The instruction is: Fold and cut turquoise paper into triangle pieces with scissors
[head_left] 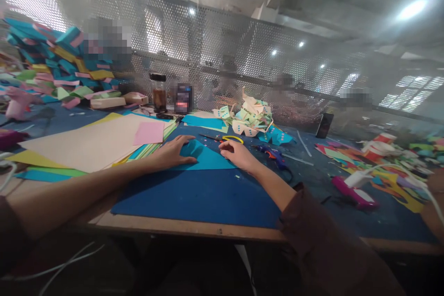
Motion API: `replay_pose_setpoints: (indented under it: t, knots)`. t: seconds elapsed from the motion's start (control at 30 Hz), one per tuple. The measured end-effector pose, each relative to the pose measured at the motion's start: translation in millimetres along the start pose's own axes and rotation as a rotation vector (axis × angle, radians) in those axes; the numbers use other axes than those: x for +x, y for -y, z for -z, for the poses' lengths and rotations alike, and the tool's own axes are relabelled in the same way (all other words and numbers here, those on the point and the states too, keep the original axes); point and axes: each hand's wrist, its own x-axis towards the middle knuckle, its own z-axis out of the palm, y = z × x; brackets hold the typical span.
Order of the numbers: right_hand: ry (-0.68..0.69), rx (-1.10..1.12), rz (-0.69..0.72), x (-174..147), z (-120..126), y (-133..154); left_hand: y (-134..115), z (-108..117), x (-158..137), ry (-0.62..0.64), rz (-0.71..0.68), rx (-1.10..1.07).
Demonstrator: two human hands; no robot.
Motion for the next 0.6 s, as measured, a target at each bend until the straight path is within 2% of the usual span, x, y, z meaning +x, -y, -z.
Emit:
replay_pose_setpoints:
  t: [0.2,0.4,0.6]
  knots:
    - [0.008,0.010,0.021,1.7,-2.9,-0.9,-3.9,0.2,0.8,-0.080,-0.043,-0.078]
    - [-0.035,-0.084,0.086,0.4,-4.6,0.5,1.4,-3.1,4.8,-0.193,-0.128,-0.161]
    - [-0.044,-0.142,0.146,-1.9,-9.0,0.2,-1.9,-0.6,3.4,-0.234,-0.152,-0.165]
